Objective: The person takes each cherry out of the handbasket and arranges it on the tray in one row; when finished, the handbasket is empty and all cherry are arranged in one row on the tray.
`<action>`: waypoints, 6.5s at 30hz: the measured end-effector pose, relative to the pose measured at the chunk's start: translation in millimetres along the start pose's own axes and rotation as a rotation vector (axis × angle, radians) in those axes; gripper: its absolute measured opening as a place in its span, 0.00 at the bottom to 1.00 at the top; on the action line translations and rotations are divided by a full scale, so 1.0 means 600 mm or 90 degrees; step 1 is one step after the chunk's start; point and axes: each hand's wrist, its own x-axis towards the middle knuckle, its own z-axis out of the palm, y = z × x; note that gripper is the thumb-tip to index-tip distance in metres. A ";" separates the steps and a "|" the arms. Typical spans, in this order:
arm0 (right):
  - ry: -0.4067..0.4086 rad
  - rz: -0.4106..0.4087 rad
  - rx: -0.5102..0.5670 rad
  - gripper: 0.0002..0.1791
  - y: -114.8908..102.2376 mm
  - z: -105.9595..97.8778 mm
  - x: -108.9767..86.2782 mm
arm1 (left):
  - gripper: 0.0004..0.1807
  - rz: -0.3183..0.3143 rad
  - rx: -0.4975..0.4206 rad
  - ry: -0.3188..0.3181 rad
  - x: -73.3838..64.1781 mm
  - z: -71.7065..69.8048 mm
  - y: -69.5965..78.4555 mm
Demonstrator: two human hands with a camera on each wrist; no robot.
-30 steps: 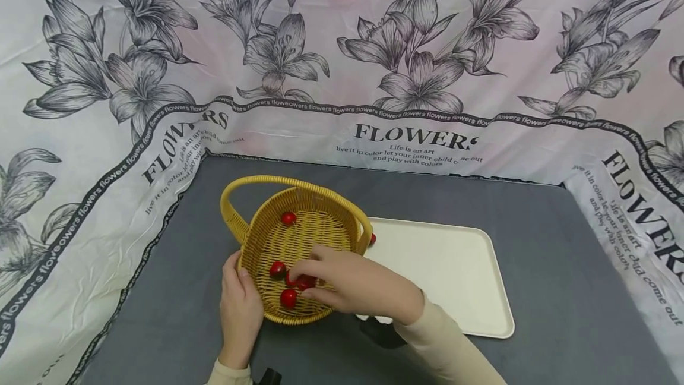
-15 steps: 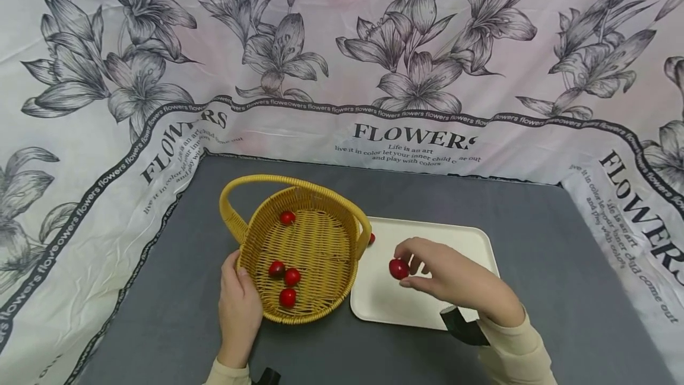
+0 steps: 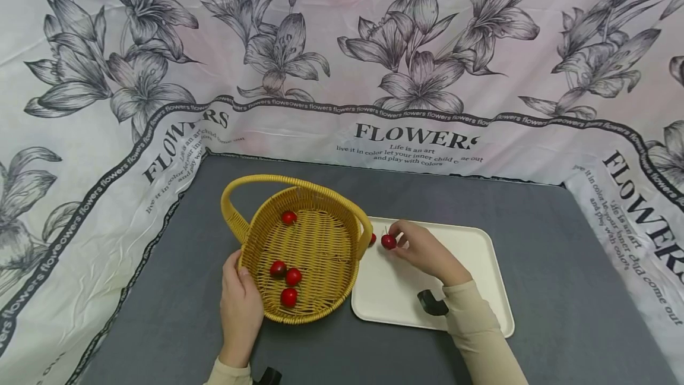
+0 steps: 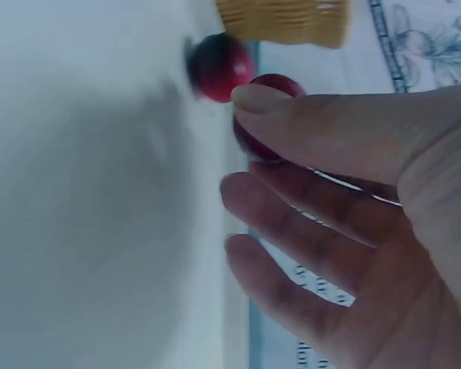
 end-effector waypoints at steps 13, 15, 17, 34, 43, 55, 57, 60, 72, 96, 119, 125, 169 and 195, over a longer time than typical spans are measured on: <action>-0.007 0.061 0.016 0.15 0.020 0.029 0.015 | 0.22 -0.003 0.001 0.003 -0.002 -0.001 -0.003; -0.010 0.067 0.019 0.15 0.019 0.030 0.015 | 0.23 -0.002 -0.001 -0.001 -0.002 0.000 -0.002; -0.012 0.070 0.022 0.15 0.017 0.030 0.014 | 0.23 -0.002 -0.003 -0.004 -0.001 0.000 -0.002; 0.010 0.030 -0.037 0.20 -0.004 0.006 -0.001 | 0.22 0.004 -0.007 0.009 0.002 0.000 -0.004; 0.017 -0.024 -0.069 0.17 -0.087 -0.042 -0.030 | 0.22 0.005 -0.008 0.014 0.002 0.001 -0.004; -0.047 -0.165 -0.046 0.07 -0.218 -0.041 -0.033 | 0.22 0.003 -0.009 0.010 0.002 0.001 -0.007; -0.067 -0.189 -0.041 0.05 -0.234 -0.025 -0.018 | 0.22 0.007 -0.008 0.015 0.002 0.001 -0.006; -0.084 -0.213 -0.056 0.07 -0.256 0.001 0.013 | 0.22 0.011 -0.010 0.018 0.003 0.001 -0.006; -0.123 0.027 -0.261 0.15 -0.285 0.133 0.187 | 0.21 0.017 0.005 0.018 0.005 0.001 -0.010; -0.099 0.126 -0.289 0.18 -0.234 0.193 0.272 | 0.21 0.022 0.039 0.037 -0.002 0.009 0.000; -0.141 -0.200 0.023 0.19 -0.351 0.023 0.005 | 0.20 0.064 0.049 0.040 -0.001 0.004 -0.001; -0.228 -0.177 0.270 0.14 -0.309 -0.032 -0.092 | 0.23 0.096 0.105 -0.045 0.013 -0.008 -0.003; 0.094 0.195 0.003 0.22 0.017 0.027 -0.015 | 0.20 0.050 0.085 -0.145 0.056 -0.011 -0.010; 0.093 0.205 -0.057 0.36 -0.066 -0.014 -0.050 | 0.20 0.046 0.090 -0.138 0.054 -0.011 -0.011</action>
